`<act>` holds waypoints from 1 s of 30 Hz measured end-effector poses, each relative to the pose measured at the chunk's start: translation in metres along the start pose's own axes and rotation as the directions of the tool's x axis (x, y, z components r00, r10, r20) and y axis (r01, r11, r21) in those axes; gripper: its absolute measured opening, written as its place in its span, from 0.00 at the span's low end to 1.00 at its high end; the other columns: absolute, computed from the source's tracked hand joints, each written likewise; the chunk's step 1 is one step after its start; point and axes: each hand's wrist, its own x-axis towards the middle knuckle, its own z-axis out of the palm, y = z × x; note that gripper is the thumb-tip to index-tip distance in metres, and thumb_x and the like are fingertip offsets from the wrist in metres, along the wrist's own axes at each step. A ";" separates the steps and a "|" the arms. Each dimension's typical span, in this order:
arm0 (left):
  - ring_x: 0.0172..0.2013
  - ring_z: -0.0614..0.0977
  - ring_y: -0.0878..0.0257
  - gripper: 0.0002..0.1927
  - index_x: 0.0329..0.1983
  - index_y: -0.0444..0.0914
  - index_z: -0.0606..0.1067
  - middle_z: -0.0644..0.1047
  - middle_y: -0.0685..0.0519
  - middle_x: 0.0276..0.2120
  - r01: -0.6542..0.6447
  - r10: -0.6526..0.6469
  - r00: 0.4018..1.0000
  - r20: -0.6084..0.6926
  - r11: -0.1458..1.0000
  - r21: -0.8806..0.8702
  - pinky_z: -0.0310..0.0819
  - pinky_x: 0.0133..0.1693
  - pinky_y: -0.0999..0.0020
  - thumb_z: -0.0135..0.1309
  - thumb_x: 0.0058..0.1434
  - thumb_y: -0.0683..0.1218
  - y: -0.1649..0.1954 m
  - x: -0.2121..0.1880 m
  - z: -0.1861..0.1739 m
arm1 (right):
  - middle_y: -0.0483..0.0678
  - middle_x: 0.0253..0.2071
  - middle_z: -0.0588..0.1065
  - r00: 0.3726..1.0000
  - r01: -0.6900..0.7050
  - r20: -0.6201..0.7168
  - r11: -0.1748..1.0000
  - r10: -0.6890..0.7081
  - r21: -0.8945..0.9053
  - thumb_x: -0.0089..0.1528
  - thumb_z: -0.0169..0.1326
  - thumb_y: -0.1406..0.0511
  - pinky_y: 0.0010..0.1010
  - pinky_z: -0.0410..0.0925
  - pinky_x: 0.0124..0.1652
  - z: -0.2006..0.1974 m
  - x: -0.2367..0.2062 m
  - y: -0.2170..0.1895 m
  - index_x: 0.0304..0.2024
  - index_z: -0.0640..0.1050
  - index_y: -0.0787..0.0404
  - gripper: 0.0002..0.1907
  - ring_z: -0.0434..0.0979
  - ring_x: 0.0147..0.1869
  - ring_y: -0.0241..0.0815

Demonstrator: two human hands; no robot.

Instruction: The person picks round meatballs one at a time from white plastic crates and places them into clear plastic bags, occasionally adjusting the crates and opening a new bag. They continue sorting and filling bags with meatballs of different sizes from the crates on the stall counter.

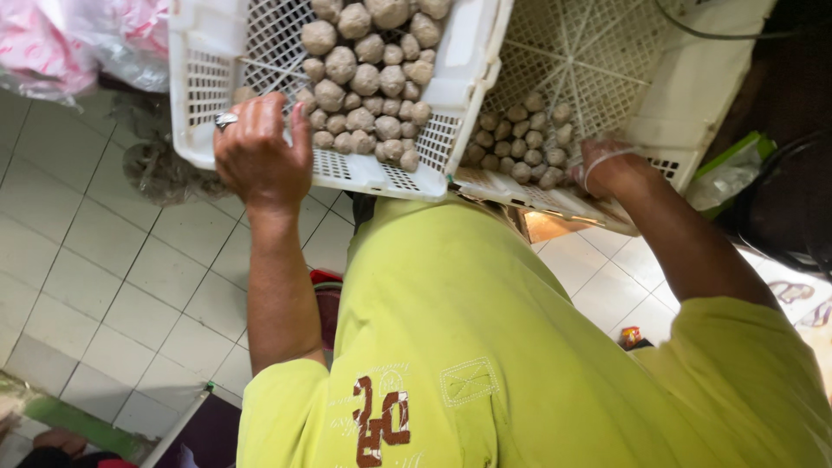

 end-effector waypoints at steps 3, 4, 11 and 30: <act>0.33 0.83 0.50 0.11 0.45 0.37 0.79 0.82 0.45 0.40 0.015 -0.015 1.000 0.001 1.000 -0.015 0.72 0.42 0.56 0.59 0.69 0.50 -0.001 0.001 -0.001 | 0.65 0.65 0.68 1.000 0.026 0.009 0.998 -0.027 0.058 0.66 0.54 0.49 0.49 0.65 0.64 0.006 -0.009 -0.003 0.64 0.70 0.64 0.32 0.68 0.68 0.63; 0.33 0.83 0.50 0.11 0.45 0.37 0.80 0.82 0.45 0.40 0.006 -0.006 1.000 -0.007 1.000 -0.009 0.73 0.42 0.56 0.59 0.69 0.50 -0.001 0.001 -0.001 | 0.64 0.66 0.68 0.999 0.018 0.040 0.995 -0.022 0.096 0.64 0.56 0.49 0.48 0.65 0.64 0.007 -0.009 -0.003 0.63 0.72 0.63 0.32 0.68 0.69 0.63; 0.33 0.83 0.53 0.12 0.44 0.37 0.80 0.82 0.46 0.37 -0.004 0.004 0.999 -0.049 1.000 -0.013 0.73 0.43 0.58 0.59 0.69 0.51 -0.003 0.001 0.004 | 0.62 0.64 0.71 0.996 0.072 0.038 0.987 -0.079 0.143 0.61 0.59 0.45 0.44 0.66 0.64 0.018 0.003 0.002 0.63 0.71 0.62 0.38 0.71 0.68 0.60; 0.33 0.81 0.52 0.13 0.38 0.38 0.76 0.79 0.49 0.34 0.029 -0.029 1.000 -0.003 0.999 -0.035 0.69 0.39 0.57 0.61 0.68 0.53 0.002 0.004 -0.011 | 0.54 0.52 0.77 0.989 0.134 0.017 0.943 -0.146 0.303 0.64 0.54 0.49 0.47 0.72 0.51 -0.056 -0.043 -0.038 0.59 0.75 0.57 0.27 0.78 0.50 0.52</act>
